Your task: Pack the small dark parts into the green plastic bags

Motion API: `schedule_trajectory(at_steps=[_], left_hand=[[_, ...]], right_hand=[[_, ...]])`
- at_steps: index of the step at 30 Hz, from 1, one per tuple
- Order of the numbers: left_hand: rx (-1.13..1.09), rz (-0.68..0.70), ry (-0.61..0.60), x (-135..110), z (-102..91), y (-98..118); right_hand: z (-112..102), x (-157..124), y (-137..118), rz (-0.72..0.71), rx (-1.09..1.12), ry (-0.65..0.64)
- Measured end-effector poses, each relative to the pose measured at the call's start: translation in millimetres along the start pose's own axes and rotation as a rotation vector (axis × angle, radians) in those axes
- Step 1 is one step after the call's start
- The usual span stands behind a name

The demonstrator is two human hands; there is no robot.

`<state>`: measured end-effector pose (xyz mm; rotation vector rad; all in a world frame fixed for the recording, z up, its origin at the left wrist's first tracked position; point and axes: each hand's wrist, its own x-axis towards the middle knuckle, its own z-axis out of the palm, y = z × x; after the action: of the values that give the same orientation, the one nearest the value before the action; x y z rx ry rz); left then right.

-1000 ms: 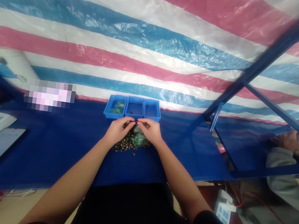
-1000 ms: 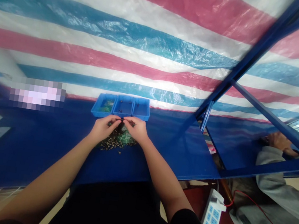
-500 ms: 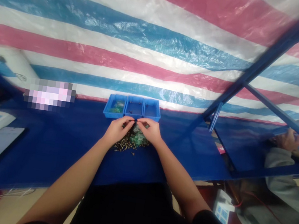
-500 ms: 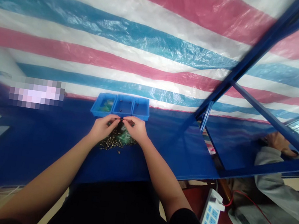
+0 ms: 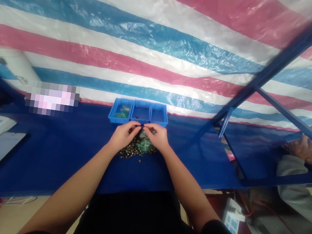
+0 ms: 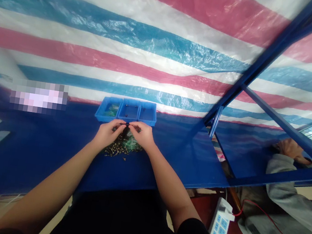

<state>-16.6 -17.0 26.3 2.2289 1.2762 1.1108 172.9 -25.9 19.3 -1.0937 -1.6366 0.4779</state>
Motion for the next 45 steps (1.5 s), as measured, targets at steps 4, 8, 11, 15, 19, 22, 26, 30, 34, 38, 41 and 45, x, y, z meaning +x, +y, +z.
schedule_trajectory(at_steps=[4,8,11,15,19,22,26,30,34,38,41,45], left_hand=[[0.025,0.038,0.013,0.3,-0.2,0.8],[0.034,0.044,0.003,0.3,-3.3,4.3],[0.043,0.037,-0.005,0.6,-4.8,5.8],[0.037,0.039,-0.008,0.8,-5.2,5.1],[0.04,0.048,-0.022,0.4,-5.6,4.4],[0.037,0.044,-0.011,0.3,-4.6,3.6],[0.026,0.034,0.029,0.6,-1.9,1.6],[0.039,0.038,0.02,0.9,-1.6,0.7],[0.045,0.037,-0.017,1.0,-2.9,1.8],[0.022,0.034,-0.008,0.9,-3.1,3.1],[0.003,0.032,-0.01,0.9,-2.7,3.3],[0.0,0.018,-0.026,0.9,-1.7,2.2]], right_hand=[[0.1,0.1,0.1,0.007,-0.007,0.003],[1.1,-0.9,-2.5,-0.004,0.002,-0.008],[1.4,-1.1,-3.6,-0.025,0.011,-0.016],[2.1,-1.1,-2.7,-0.054,0.026,-0.018],[2.3,-1.2,-2.5,-0.053,0.025,-0.028],[1.2,-1.0,-3.4,-0.035,0.001,-0.028],[0.2,-0.6,-2.9,-0.035,-0.003,-0.019],[0.3,-0.9,-2.6,-0.032,0.002,-0.027],[0.7,-1.5,-4.1,-0.031,0.007,-0.037],[1.0,-1.6,-3.7,-0.035,0.015,-0.029],[0.6,-1.2,-2.9,-0.021,0.011,-0.033],[-0.2,-0.6,-2.8,-0.012,-0.013,-0.027]])
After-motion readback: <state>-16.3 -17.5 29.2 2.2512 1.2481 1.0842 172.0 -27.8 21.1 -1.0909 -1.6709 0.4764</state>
